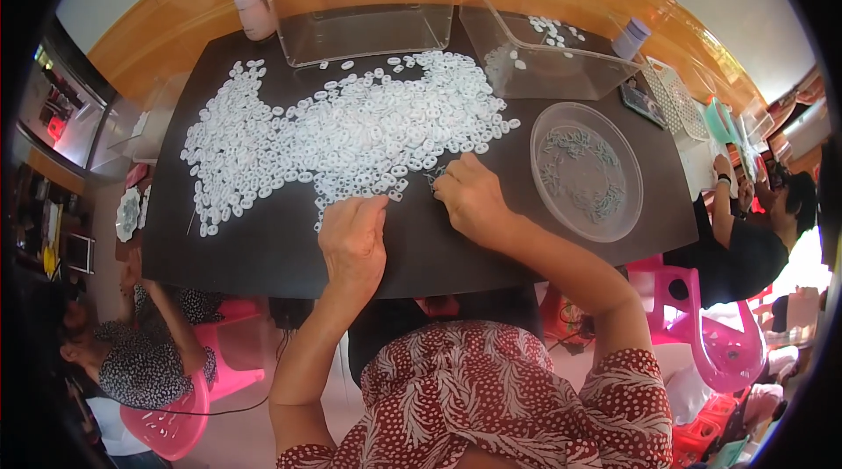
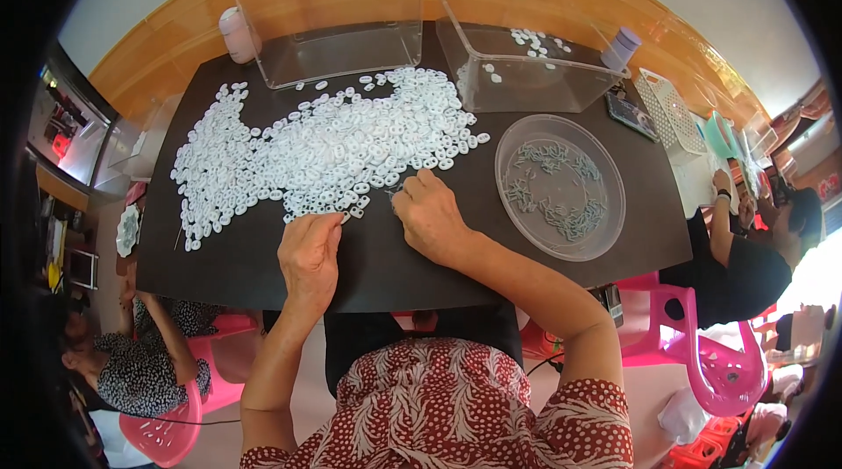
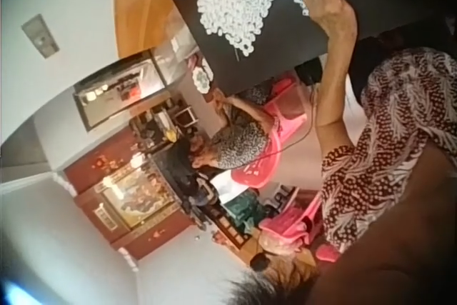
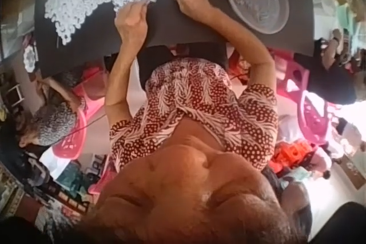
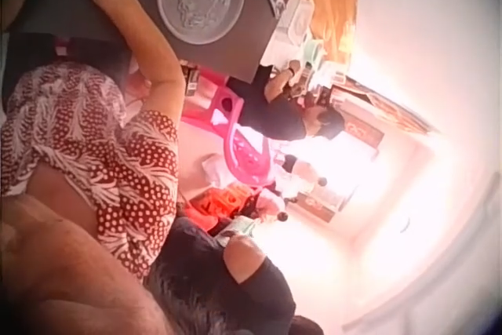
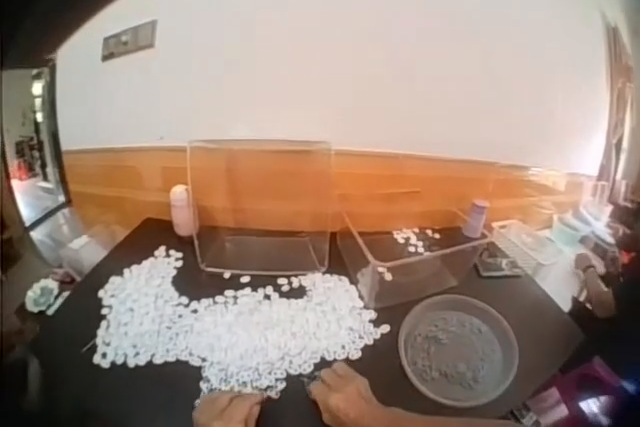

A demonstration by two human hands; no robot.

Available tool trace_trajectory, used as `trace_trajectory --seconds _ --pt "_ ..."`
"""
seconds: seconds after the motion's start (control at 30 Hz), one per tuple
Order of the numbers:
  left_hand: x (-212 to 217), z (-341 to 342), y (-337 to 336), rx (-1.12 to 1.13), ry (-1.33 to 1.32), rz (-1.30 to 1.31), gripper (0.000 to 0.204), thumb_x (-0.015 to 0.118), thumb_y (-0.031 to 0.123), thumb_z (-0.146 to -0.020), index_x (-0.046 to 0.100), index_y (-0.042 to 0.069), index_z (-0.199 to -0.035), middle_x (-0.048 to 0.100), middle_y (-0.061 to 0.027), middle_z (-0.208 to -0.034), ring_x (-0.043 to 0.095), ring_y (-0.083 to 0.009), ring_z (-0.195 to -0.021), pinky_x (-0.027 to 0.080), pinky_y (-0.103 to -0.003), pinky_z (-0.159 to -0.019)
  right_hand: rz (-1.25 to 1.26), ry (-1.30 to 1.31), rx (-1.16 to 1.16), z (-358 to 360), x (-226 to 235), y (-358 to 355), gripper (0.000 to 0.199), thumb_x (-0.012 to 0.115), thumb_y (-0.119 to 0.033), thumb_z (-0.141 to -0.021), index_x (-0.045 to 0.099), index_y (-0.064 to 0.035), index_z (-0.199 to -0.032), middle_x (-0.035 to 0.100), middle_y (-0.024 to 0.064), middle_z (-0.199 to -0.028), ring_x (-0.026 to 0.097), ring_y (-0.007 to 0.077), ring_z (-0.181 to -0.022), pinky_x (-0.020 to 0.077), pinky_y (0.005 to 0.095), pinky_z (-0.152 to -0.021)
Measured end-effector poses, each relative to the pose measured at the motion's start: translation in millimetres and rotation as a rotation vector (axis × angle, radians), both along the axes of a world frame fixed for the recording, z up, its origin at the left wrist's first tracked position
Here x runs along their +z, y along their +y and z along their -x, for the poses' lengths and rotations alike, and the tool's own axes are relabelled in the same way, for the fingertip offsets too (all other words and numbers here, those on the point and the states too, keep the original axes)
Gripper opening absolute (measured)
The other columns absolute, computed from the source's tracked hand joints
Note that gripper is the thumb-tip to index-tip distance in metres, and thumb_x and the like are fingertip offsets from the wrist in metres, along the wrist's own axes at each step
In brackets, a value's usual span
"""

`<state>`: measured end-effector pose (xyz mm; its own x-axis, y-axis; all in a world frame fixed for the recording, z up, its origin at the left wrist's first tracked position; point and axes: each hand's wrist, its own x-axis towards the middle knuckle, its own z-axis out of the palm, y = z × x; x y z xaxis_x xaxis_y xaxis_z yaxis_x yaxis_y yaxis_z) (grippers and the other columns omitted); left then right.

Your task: Assembling small white plastic components by hand at a workbench.

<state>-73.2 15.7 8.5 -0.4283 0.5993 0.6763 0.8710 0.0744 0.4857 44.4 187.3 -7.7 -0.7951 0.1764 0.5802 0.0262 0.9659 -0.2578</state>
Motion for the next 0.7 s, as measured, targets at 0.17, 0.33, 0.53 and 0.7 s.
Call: trace_trajectory --seconds 0.17,0.33,0.53,0.7 --pt "-2.4 12.8 5.3 0.018 0.049 0.015 0.018 0.065 -0.002 -0.073 0.064 0.007 -0.088 0.057 -0.0072 -0.075 0.055 -0.0278 -0.072 0.043 -0.039 -0.065 -0.082 -0.021 0.026 6.3 4.8 -1.6 0.012 0.065 0.001 -0.068 0.055 -0.0035 -0.069 0.051 0.0104 -0.071 0.050 0.0302 -0.071 0.0420 0.0395 -0.061" --pt "-6.7 32.1 26.3 0.043 0.179 0.068 0.015 0.060 0.000 -0.071 0.065 0.009 -0.083 0.052 -0.0062 -0.070 0.052 -0.0267 -0.068 0.039 -0.038 -0.063 -0.079 -0.013 0.031 -0.6 4.4 -6.6 0.013 0.065 -0.002 -0.067 0.053 -0.0028 -0.073 0.050 0.0121 -0.073 0.049 0.0293 -0.075 0.0436 0.0389 -0.066" --pt "5.6 35.8 30.3 -0.015 0.173 0.081 0.015 0.061 0.000 -0.067 0.066 0.010 -0.078 0.052 -0.0054 -0.071 0.052 -0.0255 -0.070 0.039 -0.038 -0.066 0.064 0.041 -0.014 -19.3 14.9 -12.2 0.015 0.065 0.002 -0.070 0.051 -0.0034 -0.075 0.051 0.0116 -0.074 0.049 0.0308 -0.072 0.0427 0.0394 -0.061" --pt "-4.9 18.3 27.8 -0.112 0.284 0.134 0.014 0.063 0.003 -0.065 0.064 0.009 -0.077 0.049 -0.0062 -0.072 0.050 -0.0261 -0.071 0.038 -0.038 -0.066 0.196 0.065 -0.013 -24.5 14.8 -22.6 0.017 0.064 0.006 -0.069 0.051 -0.0037 -0.075 0.050 0.0104 -0.071 0.049 0.0306 -0.068 0.0418 0.0400 -0.060"
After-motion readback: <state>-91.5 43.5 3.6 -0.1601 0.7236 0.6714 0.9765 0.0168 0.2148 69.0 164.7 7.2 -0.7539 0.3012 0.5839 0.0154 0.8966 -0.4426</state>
